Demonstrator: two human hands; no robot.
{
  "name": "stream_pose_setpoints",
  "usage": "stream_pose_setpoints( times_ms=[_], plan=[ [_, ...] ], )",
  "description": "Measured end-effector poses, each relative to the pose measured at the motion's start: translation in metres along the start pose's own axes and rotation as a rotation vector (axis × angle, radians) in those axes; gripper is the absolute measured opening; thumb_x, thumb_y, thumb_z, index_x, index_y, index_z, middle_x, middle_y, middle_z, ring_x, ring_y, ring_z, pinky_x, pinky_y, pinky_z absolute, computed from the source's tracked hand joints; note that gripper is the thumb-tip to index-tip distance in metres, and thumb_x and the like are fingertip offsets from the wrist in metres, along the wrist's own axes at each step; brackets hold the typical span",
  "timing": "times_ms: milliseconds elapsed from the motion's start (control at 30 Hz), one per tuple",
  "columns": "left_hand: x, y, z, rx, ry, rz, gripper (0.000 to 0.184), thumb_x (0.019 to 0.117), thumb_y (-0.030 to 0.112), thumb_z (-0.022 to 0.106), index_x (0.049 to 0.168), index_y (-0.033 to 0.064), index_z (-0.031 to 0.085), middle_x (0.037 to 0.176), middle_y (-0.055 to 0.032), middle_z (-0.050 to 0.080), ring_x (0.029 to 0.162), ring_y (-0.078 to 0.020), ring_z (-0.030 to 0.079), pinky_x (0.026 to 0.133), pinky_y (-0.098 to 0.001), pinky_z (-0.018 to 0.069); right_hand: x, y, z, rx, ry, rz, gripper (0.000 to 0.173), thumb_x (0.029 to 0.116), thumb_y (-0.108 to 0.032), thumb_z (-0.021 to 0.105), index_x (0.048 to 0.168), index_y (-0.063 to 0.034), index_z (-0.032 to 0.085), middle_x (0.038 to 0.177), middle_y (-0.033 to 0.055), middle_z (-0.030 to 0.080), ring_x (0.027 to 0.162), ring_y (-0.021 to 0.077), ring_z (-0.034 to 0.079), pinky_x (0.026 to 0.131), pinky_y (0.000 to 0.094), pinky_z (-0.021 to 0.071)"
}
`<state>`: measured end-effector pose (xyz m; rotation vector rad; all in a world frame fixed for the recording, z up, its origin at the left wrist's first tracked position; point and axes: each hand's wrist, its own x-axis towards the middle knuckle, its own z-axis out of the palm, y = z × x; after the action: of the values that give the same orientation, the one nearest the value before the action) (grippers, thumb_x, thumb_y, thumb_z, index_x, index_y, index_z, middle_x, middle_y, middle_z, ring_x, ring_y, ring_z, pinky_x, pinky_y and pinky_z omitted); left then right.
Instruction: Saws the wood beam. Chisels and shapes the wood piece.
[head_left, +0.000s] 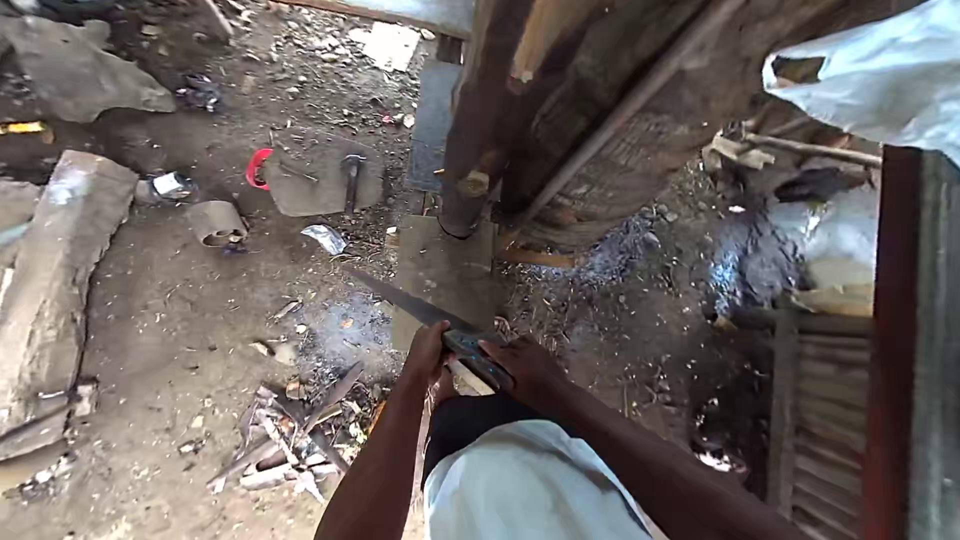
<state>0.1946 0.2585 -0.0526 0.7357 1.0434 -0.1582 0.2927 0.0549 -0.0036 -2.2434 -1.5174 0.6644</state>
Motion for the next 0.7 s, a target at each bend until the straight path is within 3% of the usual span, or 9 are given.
stream_pose_setpoints(
  times_ms=[33,133,200,233,333,400,500,600,700],
  plan=[
    [0.004,0.005,0.006,0.034,-0.086,0.020,0.045,0.1123,0.037,0.038,0.112,-0.0034,0.059,0.084,-0.0134,0.070,0.068,-0.0214,0.069,0.064,-0.0374,0.0603,0.000,0.000,-0.003,0.049,0.062,0.034,0.050,0.0975,-0.029,0.064,0.145,-0.0151,0.060,0.107,0.0089,0.078,0.101,0.0287,0.073,0.097,0.0548,0.0540],
    [0.018,0.003,-0.002,0.125,-0.245,0.113,0.061,0.1117,0.047,0.026,0.143,0.0001,0.049,0.124,-0.0147,0.069,0.106,-0.0279,0.071,0.090,-0.0483,0.0614,-0.004,0.020,-0.019,0.277,0.237,0.153,0.046,0.1020,-0.039,0.061,0.141,-0.0134,0.065,0.103,0.0129,0.076,0.093,0.0275,0.074,0.084,0.0516,0.0607],
    [0.033,-0.019,-0.030,0.247,-0.014,0.121,0.056,0.1108,0.045,0.036,0.152,0.0089,0.045,0.145,-0.0119,0.059,0.127,-0.0277,0.061,0.101,-0.0513,0.0543,-0.012,0.042,-0.039,0.435,0.238,0.191,0.046,0.1022,-0.037,0.061,0.141,-0.0123,0.064,0.114,0.0092,0.076,0.100,0.0181,0.074,0.089,0.0439,0.0614],
    [0.041,-0.031,-0.050,0.304,0.148,0.099,0.057,0.1098,0.046,0.042,0.154,0.0100,0.044,0.150,-0.0150,0.054,0.131,-0.0318,0.058,0.103,-0.0562,0.0522,-0.016,0.052,-0.050,0.488,0.229,0.193,0.046,0.1024,-0.035,0.062,0.142,-0.0114,0.063,0.119,0.0070,0.075,0.103,0.0132,0.073,0.092,0.0390,0.0607],
    [0.062,-0.072,-0.107,0.306,0.528,-0.032,0.072,0.1044,0.051,0.055,0.160,0.0116,0.031,0.153,-0.0272,0.044,0.130,-0.0470,0.054,0.096,-0.0693,0.0513,-0.036,0.071,-0.078,0.560,0.228,0.197,0.045,0.1016,-0.031,0.064,0.141,-0.0080,0.063,0.123,0.0044,0.074,0.106,0.0067,0.071,0.097,0.0304,0.0587],
    [0.070,-0.092,-0.127,0.253,0.635,-0.124,0.081,0.1015,0.052,0.060,0.163,0.0146,0.022,0.155,-0.0305,0.039,0.131,-0.0514,0.051,0.093,-0.0722,0.0503,-0.052,0.074,-0.090,0.549,0.222,0.234,0.045,0.0999,-0.029,0.066,0.140,-0.0088,0.064,0.122,0.0045,0.074,0.104,0.0063,0.071,0.095,0.0295,0.0592],
    [0.088,-0.111,-0.127,0.156,0.619,-0.181,0.086,0.1000,0.052,0.063,0.165,0.0175,0.018,0.155,-0.0305,0.039,0.129,-0.0499,0.054,0.094,-0.0681,0.0514,-0.075,0.069,-0.097,0.564,0.219,0.291,0.044,0.0987,-0.028,0.067,0.139,-0.0094,0.065,0.121,0.0033,0.074,0.104,0.0054,0.071,0.094,0.0281,0.0596],
    [0.119,-0.111,-0.120,-0.019,0.536,-0.114,0.080,0.1029,0.047,0.060,0.164,0.0167,0.019,0.154,-0.0275,0.042,0.127,-0.0442,0.057,0.095,-0.0603,0.0541,-0.084,0.051,-0.085,0.618,0.284,0.347,0.043,0.0968,-0.026,0.069,0.137,-0.0105,0.067,0.118,0.0000,0.076,0.100,0.0020,0.071,0.091,0.0238,0.0601],
    [0.130,-0.107,-0.117,-0.152,0.542,-0.104,0.065,0.1058,0.040,0.058,0.158,0.0117,0.031,0.150,-0.0243,0.049,0.130,-0.0386,0.056,0.100,-0.0577,0.0530,-0.090,0.020,-0.062,0.714,0.345,0.410,0.043,0.0968,-0.024,0.070,0.138,-0.0108,0.067,0.115,-0.0010,0.076,0.092,0.0019,0.071,0.084,0.0226,0.0613]
  ],
)
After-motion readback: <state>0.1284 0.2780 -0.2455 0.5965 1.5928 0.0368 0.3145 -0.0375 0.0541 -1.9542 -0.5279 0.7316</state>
